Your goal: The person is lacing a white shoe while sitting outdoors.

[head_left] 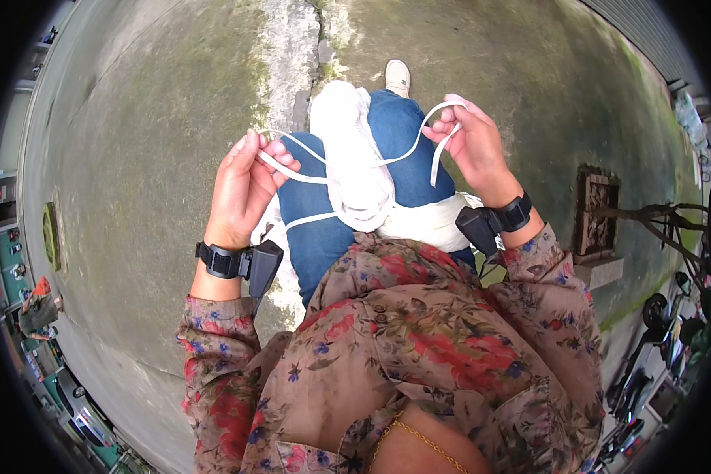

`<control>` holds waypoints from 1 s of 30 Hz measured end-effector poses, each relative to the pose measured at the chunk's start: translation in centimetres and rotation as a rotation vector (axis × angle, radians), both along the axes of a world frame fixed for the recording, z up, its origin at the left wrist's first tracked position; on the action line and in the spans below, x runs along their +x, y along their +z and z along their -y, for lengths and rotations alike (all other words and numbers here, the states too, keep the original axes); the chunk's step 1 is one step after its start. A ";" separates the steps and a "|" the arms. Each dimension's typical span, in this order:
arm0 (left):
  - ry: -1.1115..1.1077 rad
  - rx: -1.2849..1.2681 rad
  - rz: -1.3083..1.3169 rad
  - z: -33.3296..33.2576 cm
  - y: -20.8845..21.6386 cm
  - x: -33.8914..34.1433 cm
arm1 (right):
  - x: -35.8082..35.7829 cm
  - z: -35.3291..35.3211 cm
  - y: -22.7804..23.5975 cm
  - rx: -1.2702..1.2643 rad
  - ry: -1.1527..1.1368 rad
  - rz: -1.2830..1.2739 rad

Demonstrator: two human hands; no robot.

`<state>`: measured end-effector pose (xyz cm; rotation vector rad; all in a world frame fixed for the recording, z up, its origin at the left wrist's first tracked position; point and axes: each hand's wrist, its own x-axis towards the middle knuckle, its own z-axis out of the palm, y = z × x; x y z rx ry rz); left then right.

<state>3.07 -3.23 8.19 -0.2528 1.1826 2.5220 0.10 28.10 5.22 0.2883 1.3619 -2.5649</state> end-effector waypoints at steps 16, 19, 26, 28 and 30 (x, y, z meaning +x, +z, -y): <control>-0.211 -1.840 -1.145 -3.5 -6.5 2.2 | 5.2 -1.9 -3.5 1.646 0.722 -1.326; -0.237 -1.867 -1.171 -2.9 -7.4 1.8 | 5.5 -2.6 -4.1 1.630 0.802 -1.306; -0.041 -1.627 -0.887 -1.1 -6.8 -0.1 | 5.2 -0.8 -5.6 1.486 0.534 -1.155; 0.187 -0.877 -0.207 1.4 -4.3 -2.8 | 5.1 -0.6 -5.2 1.497 0.586 -1.092; 0.367 -0.358 -0.092 7.1 -1.6 -5.7 | 5.2 -1.4 -5.6 1.431 0.592 -1.105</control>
